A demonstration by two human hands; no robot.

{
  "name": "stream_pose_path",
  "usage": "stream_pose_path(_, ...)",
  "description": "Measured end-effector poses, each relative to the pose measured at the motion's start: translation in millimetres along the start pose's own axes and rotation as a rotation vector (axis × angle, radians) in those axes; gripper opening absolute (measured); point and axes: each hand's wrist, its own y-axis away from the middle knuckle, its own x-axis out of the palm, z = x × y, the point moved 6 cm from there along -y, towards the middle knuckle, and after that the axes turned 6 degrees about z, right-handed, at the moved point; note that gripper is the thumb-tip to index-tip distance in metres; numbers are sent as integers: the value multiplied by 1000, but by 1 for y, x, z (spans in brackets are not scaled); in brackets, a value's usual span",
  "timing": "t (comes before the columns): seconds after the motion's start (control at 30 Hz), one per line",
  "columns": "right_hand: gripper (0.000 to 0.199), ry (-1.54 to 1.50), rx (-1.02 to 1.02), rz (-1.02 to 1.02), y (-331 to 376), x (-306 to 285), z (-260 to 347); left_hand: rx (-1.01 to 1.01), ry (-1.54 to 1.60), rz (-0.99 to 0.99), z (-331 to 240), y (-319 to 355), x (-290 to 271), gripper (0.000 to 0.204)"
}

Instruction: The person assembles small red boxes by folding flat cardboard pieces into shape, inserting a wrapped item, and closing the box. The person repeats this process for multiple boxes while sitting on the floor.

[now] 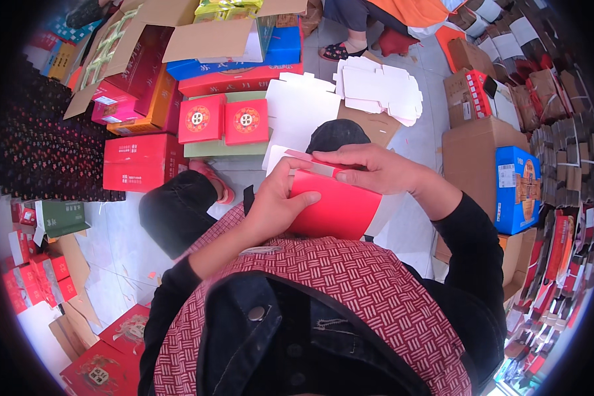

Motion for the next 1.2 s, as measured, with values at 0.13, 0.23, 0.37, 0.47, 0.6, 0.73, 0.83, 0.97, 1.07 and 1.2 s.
stream_pose_path(0.13, 40, -66, 11, 12, 0, 4, -3, 5, 78, -13, -7, 4, 3, 48)
stream_pose_path(0.23, 40, -89, 56, 16, -1, 6, -2, 22, 99, -20, -4, 5, 3, 48)
stream_pose_path(0.37, 40, -70, 55, -10, -2, 10, 2, 25, 82, -37, 2, 6, 1, 49)
stream_pose_path(0.47, 40, -50, 98, -34, 1, 12, -3, -3, 97, -59, 7, 7, -2, 41)
stream_pose_path(0.6, 40, -61, 165, -38, 1, 14, 3, -121, 298, -77, 8, 6, 1, 24)
stream_pose_path(0.73, 40, -39, 167, -70, 2, 13, 9, -148, 406, -126, 6, 6, 3, 21)
stream_pose_path(0.83, 41, -10, 109, -92, 4, 14, 12, -144, 393, -144, 8, 6, 2, 20)
stream_pose_path(0.97, 43, 8, 77, -116, 6, 16, 7, -160, 385, -151, 7, 7, 2, 18)
stream_pose_path(1.07, 44, 33, 74, -106, 6, 16, 9, -135, 399, -160, 9, 6, 2, 18)
stream_pose_path(1.2, 44, 20, 59, -90, 4, 16, 18, -102, 405, -158, 11, 5, 1, 19)
